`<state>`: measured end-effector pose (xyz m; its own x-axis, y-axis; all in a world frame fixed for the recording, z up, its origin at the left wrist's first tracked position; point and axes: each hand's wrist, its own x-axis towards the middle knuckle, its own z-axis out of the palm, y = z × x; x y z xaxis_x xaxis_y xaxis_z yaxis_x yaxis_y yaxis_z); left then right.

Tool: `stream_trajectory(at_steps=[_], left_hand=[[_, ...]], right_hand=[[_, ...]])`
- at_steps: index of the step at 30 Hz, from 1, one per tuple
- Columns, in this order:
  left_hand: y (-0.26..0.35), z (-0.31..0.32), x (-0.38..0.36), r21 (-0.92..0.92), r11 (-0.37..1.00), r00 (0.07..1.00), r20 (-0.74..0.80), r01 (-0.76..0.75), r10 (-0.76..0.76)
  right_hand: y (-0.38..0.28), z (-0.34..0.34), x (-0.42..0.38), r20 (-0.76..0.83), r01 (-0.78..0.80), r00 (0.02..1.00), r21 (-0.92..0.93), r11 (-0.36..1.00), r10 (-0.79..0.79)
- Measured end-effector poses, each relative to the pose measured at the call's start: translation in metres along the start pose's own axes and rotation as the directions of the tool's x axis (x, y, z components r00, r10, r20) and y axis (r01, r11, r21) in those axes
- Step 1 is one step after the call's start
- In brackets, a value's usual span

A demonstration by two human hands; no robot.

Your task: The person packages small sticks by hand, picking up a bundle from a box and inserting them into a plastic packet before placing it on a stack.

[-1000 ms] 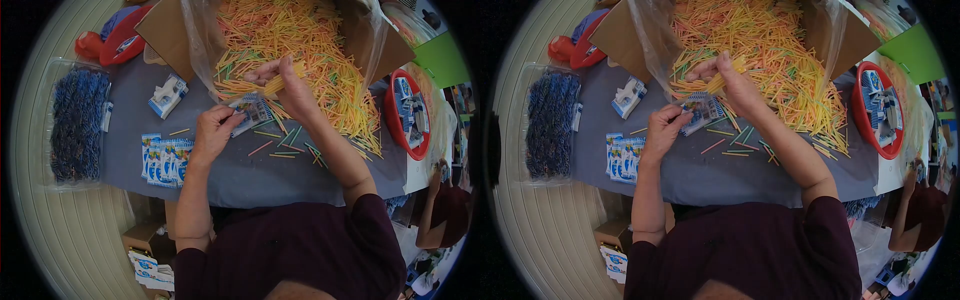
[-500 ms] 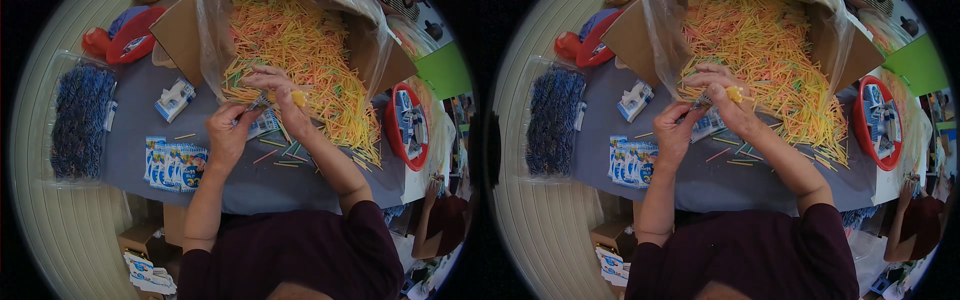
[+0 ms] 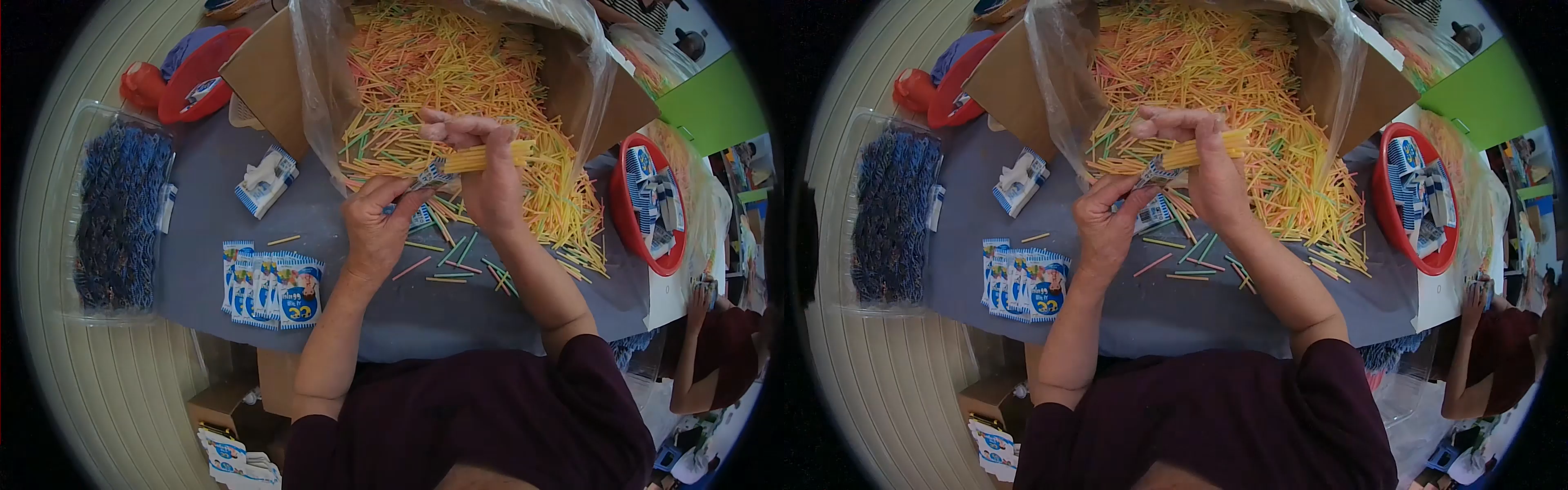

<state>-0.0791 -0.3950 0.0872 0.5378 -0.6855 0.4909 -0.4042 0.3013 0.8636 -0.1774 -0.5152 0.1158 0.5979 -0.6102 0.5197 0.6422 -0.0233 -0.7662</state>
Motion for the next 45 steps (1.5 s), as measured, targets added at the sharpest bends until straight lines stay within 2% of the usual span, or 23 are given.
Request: stream_trajectory(at_steps=[3, 7, 9, 10, 12, 15, 16, 18, 19, 21, 24, 26, 27, 29, 31, 34, 36, 37, 39, 41, 43, 44, 45], left_hand=[[-0.002, 0.004, 0.001, -0.011, 1.0, 1.0, 0.005, 0.012, -0.012], [-0.009, 0.013, 0.003, -0.068, 0.998, 1.0, 0.027, 0.005, -0.003], [-0.01, 0.016, 0.005, -0.062, 0.998, 0.999, 0.046, 0.022, -0.019], [-0.01, 0.017, 0.007, -0.056, 0.998, 0.997, 0.063, 0.038, -0.035], [-0.013, 0.02, 0.01, -0.111, 0.993, 0.998, 0.052, 0.041, -0.035], [-0.018, 0.026, 0.017, -0.178, 0.982, 0.997, 0.059, 0.056, -0.046], [-0.019, 0.028, 0.019, -0.188, 0.98, 0.995, 0.076, 0.072, -0.059], [-0.021, 0.03, 0.022, -0.221, 0.965, 0.987, 0.109, 0.14, -0.119], [-0.022, 0.032, 0.024, -0.249, 0.945, 0.973, 0.143, 0.211, -0.18], [-0.02, 0.034, 0.029, -0.337, 0.913, 0.971, 0.145, 0.227, -0.188], [-0.013, 0.036, 0.037, -0.48, 0.839, 0.966, 0.148, 0.257, -0.212], [-0.015, 0.038, 0.041, -0.534, 0.8, 0.962, 0.147, 0.273, -0.229], [-0.019, 0.04, 0.045, -0.514, 0.832, 0.977, 0.139, 0.209, -0.16], [-0.021, 0.04, 0.045, -0.491, 0.859, 0.987, 0.133, 0.147, -0.093], [-0.018, 0.039, 0.046, -0.514, 0.783, 0.928, 0.304, 0.351, -0.216], [-0.02, 0.041, 0.047, -0.475, 0.818, 0.936, 0.287, 0.325, -0.205], [-0.019, 0.038, 0.053, -0.459, 0.823, 0.932, 0.289, 0.333, -0.216], [-0.019, 0.037, 0.057, -0.446, 0.825, 0.926, 0.301, 0.348, -0.228], [-0.016, 0.038, 0.067, -0.491, 0.795, 0.924, 0.311, 0.356, -0.222], [-0.018, 0.039, 0.078, -0.534, 0.764, 0.922, 0.323, 0.363, -0.212], [-0.022, 0.039, 0.086, -0.494, 0.845, 0.961, 0.263, 0.205, -0.079], [-0.023, 0.037, 0.086, -0.495, 0.844, 0.961, 0.266, 0.206, -0.079], [-0.021, 0.034, 0.088, -0.511, 0.807, 0.939, 0.313, 0.296, -0.147]], right_hand=[[0.004, 0.0, -0.008, -0.071, -0.137, 0.988, -0.035, 0.99, 0.134], [0.011, -0.014, -0.005, 0.004, -0.107, 0.994, -0.187, 0.977, 0.109], [0.012, -0.017, -0.003, 0.124, 0.022, 0.992, -0.399, 0.917, 0.03], [0.009, -0.018, -0.001, 0.125, 0.025, 0.992, -0.401, 0.916, 0.028], [-0.003, -0.019, 0.006, 0.21, 0.168, 0.976, -0.598, 0.784, -0.049], [-0.015, -0.023, 0.016, 0.275, 0.21, 0.962, -0.713, 0.669, -0.009], [-0.014, -0.025, 0.018, 0.276, 0.214, 0.961, -0.716, 0.665, -0.012], [-0.01, -0.03, 0.022, 0.086, -0.173, 0.961, -0.557, 0.812, 0.264], [-0.011, -0.031, 0.025, 0.084, -0.17, 0.962, -0.558, 0.812, 0.259], [-0.012, -0.033, 0.031, 0.069, -0.235, 0.95, -0.485, 0.842, 0.305], [-0.013, -0.038, 0.038, -0.015, -0.303, 0.938, -0.519, 0.799, 0.346], [-0.015, -0.037, 0.041, 0.028, -0.316, 0.919, -0.546, 0.776, 0.393], [-0.016, -0.035, 0.043, 0.071, -0.325, 0.895, -0.571, 0.754, 0.44], [-0.02, -0.028, 0.047, 0.098, -0.312, 0.888, -0.589, 0.746, 0.449], [-0.017, -0.026, 0.05, 0.119, -0.294, 0.885, -0.608, 0.737, 0.451], [-0.006, -0.028, 0.053, 0.196, -0.222, 0.887, -0.612, 0.759, 0.418], [-0.003, -0.022, 0.056, 0.212, -0.127, 0.947, -0.446, 0.886, 0.242], [-0.004, -0.019, 0.059, 0.214, -0.126, 0.947, -0.444, 0.887, 0.241], [-0.011, -0.014, 0.065, -0.004, -0.189, 0.981, -0.237, 0.953, 0.194], [-0.013, -0.018, 0.07, -0.016, -0.151, 0.988, -0.267, 0.952, 0.152], [-0.018, -0.029, 0.07, 0.272, -0.094, 0.877, -0.71, 0.698, 0.395], [-0.018, -0.034, 0.072, 0.27, -0.095, 0.878, -0.711, 0.697, 0.395], [-0.017, -0.039, 0.074, 0.308, -0.002, 0.894, -0.724, 0.69, 0.325]])
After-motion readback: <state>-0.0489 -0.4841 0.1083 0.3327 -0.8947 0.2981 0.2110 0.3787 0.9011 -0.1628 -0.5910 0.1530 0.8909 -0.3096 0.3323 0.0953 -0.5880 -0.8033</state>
